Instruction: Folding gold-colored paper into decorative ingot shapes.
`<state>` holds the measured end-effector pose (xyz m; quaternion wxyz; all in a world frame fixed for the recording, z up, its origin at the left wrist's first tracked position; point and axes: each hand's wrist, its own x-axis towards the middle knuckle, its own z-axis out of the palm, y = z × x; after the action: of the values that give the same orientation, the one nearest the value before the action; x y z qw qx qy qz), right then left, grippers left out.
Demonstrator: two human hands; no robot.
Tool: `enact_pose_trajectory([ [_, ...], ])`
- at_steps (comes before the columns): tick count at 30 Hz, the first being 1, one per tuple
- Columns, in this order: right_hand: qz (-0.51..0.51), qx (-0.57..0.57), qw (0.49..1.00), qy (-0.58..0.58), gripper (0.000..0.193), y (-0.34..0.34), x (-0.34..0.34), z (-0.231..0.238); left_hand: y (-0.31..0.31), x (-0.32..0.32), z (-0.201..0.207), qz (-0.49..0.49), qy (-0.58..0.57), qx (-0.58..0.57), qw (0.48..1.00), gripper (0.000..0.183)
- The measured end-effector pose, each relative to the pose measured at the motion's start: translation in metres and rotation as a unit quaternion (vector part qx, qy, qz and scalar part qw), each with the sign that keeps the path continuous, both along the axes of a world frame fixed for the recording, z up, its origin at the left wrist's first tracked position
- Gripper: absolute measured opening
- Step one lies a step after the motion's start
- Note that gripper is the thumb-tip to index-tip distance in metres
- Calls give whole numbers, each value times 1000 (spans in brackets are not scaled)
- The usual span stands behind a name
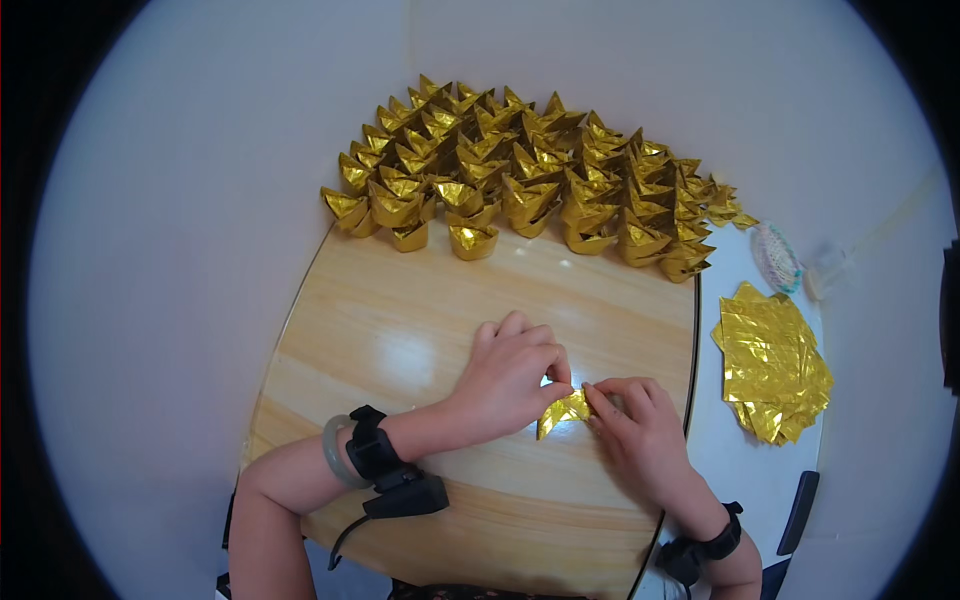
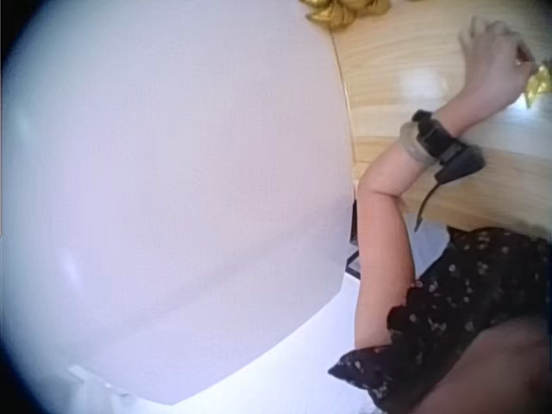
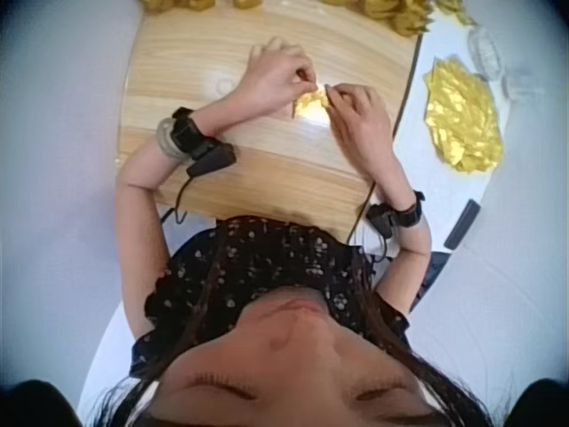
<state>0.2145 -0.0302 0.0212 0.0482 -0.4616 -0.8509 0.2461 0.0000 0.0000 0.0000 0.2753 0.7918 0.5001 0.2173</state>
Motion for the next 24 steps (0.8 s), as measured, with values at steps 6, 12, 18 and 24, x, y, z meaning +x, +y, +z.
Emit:
enact_pose_trajectory([
  [6, 113, 220, 964, -99, 72, -8, -5, 8, -2, 2, -6, -4, -26, 62, 998, 13],
  [12, 155, 139, 975, -79, 86, 3, 12, 10, -2, 0, -7, -16, -11, 83, 996, 14],
  [18, 194, 132, 966, -107, 78, 9, 21, 15, -1, -1, -5, -19, -17, 74, 997, 14],
  [24, 221, 108, 958, -144, 69, 9, 31, 25, -2, -3, -7, -20, -17, 77, 997, 13],
])
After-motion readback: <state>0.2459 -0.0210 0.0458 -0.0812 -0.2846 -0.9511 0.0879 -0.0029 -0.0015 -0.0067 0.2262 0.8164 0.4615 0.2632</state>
